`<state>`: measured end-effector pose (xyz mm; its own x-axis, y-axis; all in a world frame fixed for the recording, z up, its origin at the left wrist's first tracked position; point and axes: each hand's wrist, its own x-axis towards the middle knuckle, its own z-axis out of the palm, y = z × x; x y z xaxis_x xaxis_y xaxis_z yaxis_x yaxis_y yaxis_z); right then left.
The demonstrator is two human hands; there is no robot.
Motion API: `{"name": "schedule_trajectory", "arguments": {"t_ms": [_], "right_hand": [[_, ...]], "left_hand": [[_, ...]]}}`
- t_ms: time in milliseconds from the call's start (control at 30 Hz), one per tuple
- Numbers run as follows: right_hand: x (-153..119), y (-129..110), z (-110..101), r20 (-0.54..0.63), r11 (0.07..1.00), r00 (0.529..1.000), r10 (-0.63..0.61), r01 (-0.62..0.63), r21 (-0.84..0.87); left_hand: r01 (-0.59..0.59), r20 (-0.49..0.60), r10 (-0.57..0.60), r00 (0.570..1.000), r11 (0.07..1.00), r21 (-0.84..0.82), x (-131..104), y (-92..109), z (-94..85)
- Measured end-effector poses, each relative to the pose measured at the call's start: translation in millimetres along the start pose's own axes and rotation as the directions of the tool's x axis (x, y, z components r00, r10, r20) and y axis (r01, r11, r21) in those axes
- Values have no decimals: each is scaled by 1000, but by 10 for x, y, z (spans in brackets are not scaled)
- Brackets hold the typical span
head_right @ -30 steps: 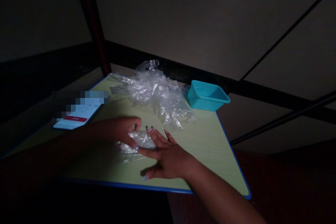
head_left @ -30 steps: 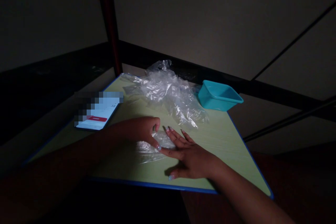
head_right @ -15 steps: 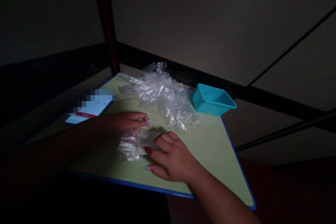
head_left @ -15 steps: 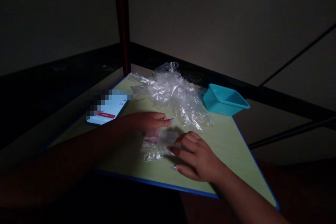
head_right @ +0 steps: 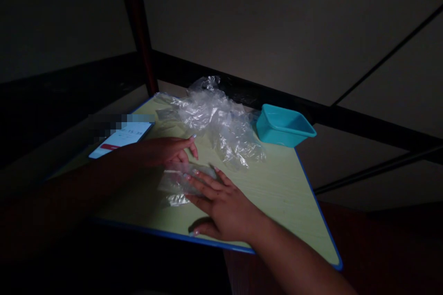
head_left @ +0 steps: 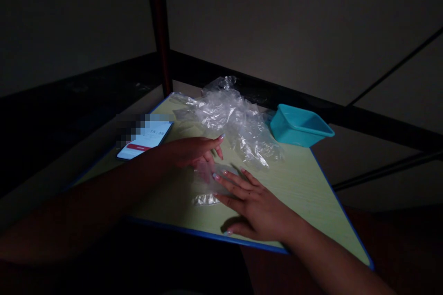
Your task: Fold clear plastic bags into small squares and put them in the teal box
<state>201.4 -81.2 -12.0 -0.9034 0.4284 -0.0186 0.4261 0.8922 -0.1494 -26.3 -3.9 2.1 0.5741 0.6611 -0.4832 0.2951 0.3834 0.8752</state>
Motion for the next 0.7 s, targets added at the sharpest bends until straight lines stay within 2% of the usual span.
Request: {"name": "schedule_trajectory", "arguments": {"t_ms": [100,167,267,333,367,433,500,633,700], "right_hand": [[3,19,8,16,1000,1000,9,-9,25],[4,36,14,14,999,999,33,-34,31],[3,61,21,-28,997,997,75,-75,26],[1,72,23,-52,996,994,91,-91,17],[-1,75,24,-57,995,994,96,-96,11],[-5,78,30,-58,994,992,111,-111,0],[-11,80,41,-62,991,989,134,-135,-8],[-27,86,74,-100,982,977,186,-188,-9],[-32,90,90,-126,978,970,206,-208,-7]], "left_hand": [[-62,-125,70,990,996,68,36,3,1],[-75,-267,144,953,965,252,62,-4,-22],[-53,-397,321,860,829,556,76,-28,-87],[-2,-419,427,802,702,712,70,-49,-132],[35,-416,455,788,641,766,66,-60,-151],[114,-403,465,788,534,838,59,-74,-176],[152,-405,447,797,502,852,50,-71,-185],[202,-429,466,774,461,864,-6,-1,-183],[193,-393,426,815,440,877,-48,31,-186]]}}
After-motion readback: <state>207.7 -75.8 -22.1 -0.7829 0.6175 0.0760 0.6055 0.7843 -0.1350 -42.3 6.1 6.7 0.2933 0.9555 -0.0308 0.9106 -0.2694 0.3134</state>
